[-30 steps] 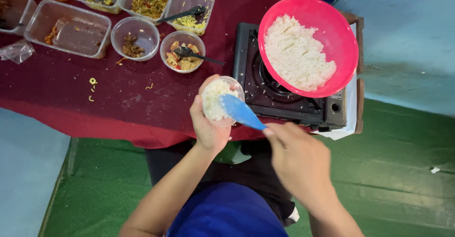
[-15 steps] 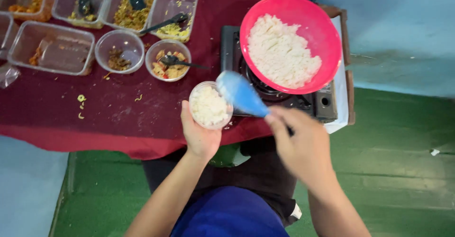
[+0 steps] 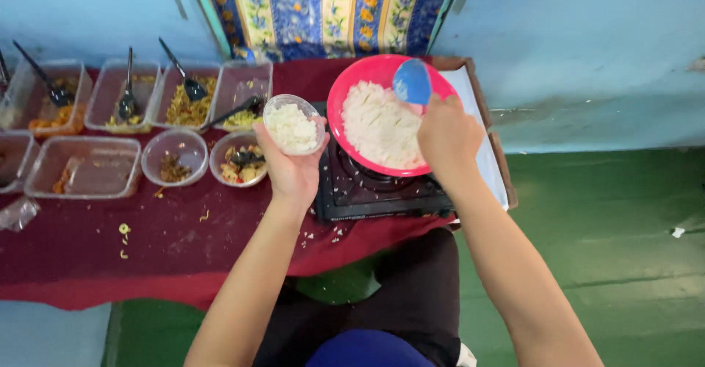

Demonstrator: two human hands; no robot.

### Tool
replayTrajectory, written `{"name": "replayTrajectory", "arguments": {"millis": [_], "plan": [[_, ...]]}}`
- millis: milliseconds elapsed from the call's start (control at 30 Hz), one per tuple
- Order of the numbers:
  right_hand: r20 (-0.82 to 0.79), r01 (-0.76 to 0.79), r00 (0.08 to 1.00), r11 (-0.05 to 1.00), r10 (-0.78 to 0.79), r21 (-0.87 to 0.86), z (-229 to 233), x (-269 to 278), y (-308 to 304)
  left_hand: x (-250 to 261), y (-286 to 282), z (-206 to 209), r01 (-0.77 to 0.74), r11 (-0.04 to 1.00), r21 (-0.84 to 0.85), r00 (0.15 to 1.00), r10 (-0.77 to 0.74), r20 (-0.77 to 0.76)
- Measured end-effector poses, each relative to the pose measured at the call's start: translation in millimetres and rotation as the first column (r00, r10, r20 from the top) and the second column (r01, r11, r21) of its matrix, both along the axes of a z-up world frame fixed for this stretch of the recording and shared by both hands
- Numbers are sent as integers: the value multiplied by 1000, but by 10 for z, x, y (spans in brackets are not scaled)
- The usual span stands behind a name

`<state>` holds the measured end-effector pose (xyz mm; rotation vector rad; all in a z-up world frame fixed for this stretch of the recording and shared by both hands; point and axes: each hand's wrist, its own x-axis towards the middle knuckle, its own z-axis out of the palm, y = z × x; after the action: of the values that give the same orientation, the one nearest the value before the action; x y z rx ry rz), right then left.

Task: Packaging food by placing condiment packets and portioned rice into cardboard containers

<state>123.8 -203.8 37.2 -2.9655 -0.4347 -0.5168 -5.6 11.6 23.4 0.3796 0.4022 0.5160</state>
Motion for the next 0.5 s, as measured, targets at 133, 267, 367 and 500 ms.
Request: {"name": "replayTrajectory", "arguments": {"millis": [133,267,367,500], "plan": [[33,-69,997,998,69,9,-36,-45,112,342,44,-48,-52,998,22,998,52,17],[86,-182,980,983,179,29,-48,-157,104,465,-5,-135,-44,997,62,999,45,-14],[96,-230,969,973,228,7,60,-293,79,470,-27,-155,-52,995,87,998,54,-26],[86,-258,964,965,252,55,-13,-344,61,513,7,-277,-49,992,118,998,54,-37]]}}
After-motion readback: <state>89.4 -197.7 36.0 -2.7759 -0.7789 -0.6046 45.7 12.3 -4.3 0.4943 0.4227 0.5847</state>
